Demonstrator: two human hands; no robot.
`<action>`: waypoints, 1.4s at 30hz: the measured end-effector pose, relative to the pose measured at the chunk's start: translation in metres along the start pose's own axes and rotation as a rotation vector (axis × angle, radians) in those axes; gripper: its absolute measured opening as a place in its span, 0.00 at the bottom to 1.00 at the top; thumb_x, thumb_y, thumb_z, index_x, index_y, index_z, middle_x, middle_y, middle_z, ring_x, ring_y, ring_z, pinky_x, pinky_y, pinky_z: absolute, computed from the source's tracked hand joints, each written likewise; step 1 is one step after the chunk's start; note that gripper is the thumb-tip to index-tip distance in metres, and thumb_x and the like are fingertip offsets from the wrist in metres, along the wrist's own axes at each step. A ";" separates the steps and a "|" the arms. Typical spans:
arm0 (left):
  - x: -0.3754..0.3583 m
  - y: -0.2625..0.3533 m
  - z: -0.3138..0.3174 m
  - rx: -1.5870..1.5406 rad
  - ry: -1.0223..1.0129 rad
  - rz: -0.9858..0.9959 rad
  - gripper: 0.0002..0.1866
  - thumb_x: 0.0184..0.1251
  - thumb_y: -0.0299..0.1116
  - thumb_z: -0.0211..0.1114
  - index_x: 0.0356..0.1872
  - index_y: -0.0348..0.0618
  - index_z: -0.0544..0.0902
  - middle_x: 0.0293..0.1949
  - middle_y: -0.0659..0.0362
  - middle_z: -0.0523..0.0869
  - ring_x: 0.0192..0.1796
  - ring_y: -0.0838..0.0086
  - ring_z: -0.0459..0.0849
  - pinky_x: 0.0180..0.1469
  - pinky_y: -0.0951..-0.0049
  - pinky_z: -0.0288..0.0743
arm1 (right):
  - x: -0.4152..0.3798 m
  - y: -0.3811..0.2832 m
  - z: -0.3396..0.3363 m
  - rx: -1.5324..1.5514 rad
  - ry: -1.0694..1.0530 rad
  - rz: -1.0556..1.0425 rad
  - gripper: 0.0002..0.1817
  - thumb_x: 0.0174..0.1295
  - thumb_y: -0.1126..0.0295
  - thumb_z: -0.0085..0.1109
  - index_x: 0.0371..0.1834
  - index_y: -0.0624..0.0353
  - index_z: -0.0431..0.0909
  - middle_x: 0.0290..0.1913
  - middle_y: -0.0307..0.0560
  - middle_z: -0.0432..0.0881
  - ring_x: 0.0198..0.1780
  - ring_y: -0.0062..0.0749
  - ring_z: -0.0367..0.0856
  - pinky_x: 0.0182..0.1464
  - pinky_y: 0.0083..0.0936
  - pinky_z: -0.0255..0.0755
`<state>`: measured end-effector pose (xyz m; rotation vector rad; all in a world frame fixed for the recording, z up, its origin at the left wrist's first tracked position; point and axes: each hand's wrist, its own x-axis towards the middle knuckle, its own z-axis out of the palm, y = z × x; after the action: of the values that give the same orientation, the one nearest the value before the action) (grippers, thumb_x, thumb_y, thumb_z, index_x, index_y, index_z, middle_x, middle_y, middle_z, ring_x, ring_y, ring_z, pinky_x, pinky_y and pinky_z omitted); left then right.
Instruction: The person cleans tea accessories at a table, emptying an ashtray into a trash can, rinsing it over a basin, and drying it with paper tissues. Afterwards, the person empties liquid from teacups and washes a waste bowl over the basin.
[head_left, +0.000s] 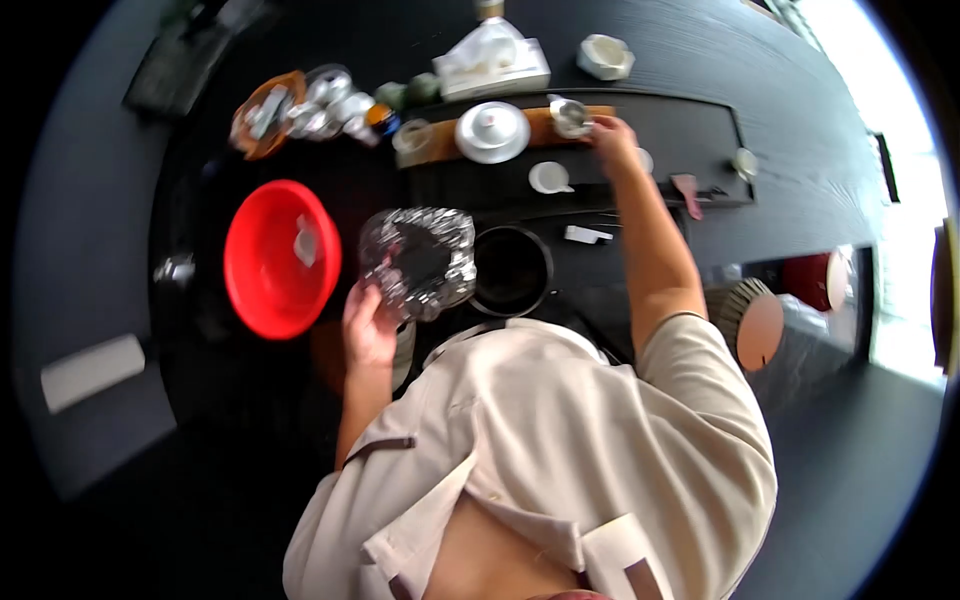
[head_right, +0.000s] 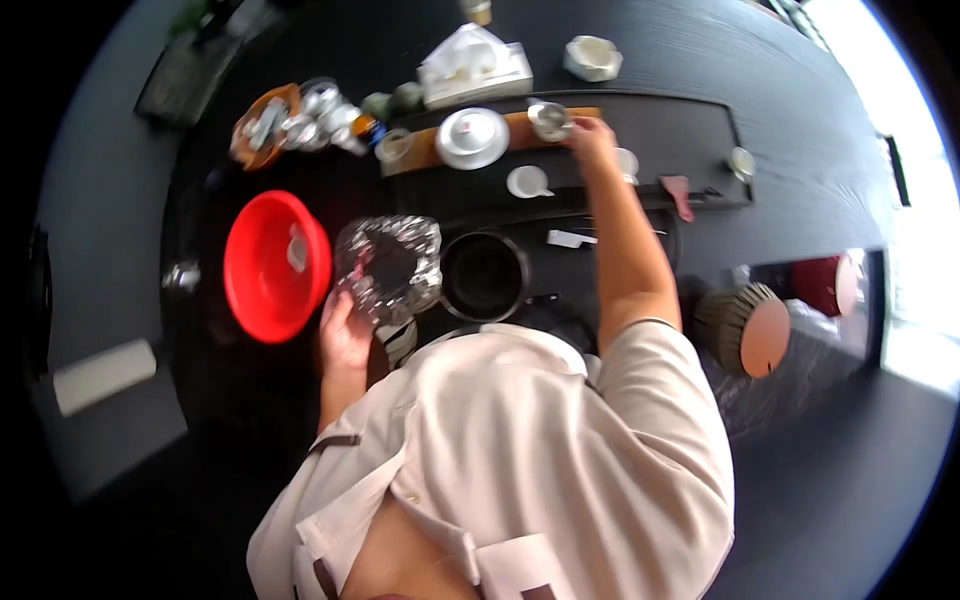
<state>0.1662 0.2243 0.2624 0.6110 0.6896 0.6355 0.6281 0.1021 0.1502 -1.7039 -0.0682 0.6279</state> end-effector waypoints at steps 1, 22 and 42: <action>-0.001 -0.003 -0.002 -0.010 -0.016 0.020 0.17 0.70 0.29 0.57 0.58 0.37 0.73 0.51 0.53 0.82 0.53 0.67 0.81 0.57 0.66 0.75 | -0.007 -0.004 -0.002 0.003 0.032 -0.026 0.14 0.65 0.72 0.55 0.52 0.64 0.76 0.39 0.46 0.83 0.35 0.27 0.81 0.38 0.22 0.75; -0.009 -0.030 0.026 0.067 -0.069 0.004 0.14 0.70 0.30 0.58 0.54 0.39 0.75 0.53 0.52 0.82 0.51 0.68 0.82 0.55 0.65 0.78 | -0.036 -0.031 -0.160 -0.366 0.704 -0.196 0.26 0.59 0.57 0.60 0.58 0.56 0.72 0.52 0.61 0.80 0.54 0.56 0.79 0.56 0.41 0.73; -0.022 -0.059 0.068 0.158 0.043 -0.061 0.14 0.71 0.28 0.55 0.56 0.38 0.73 0.48 0.57 0.83 0.47 0.74 0.82 0.50 0.73 0.77 | 0.070 0.085 -0.358 -0.086 0.622 -0.060 0.11 0.68 0.60 0.56 0.41 0.56 0.78 0.29 0.39 0.83 0.23 0.19 0.77 0.20 0.17 0.66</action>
<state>0.2220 0.1504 0.2719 0.7207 0.8013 0.5421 0.8203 -0.2111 0.0801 -1.9042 0.2970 0.0310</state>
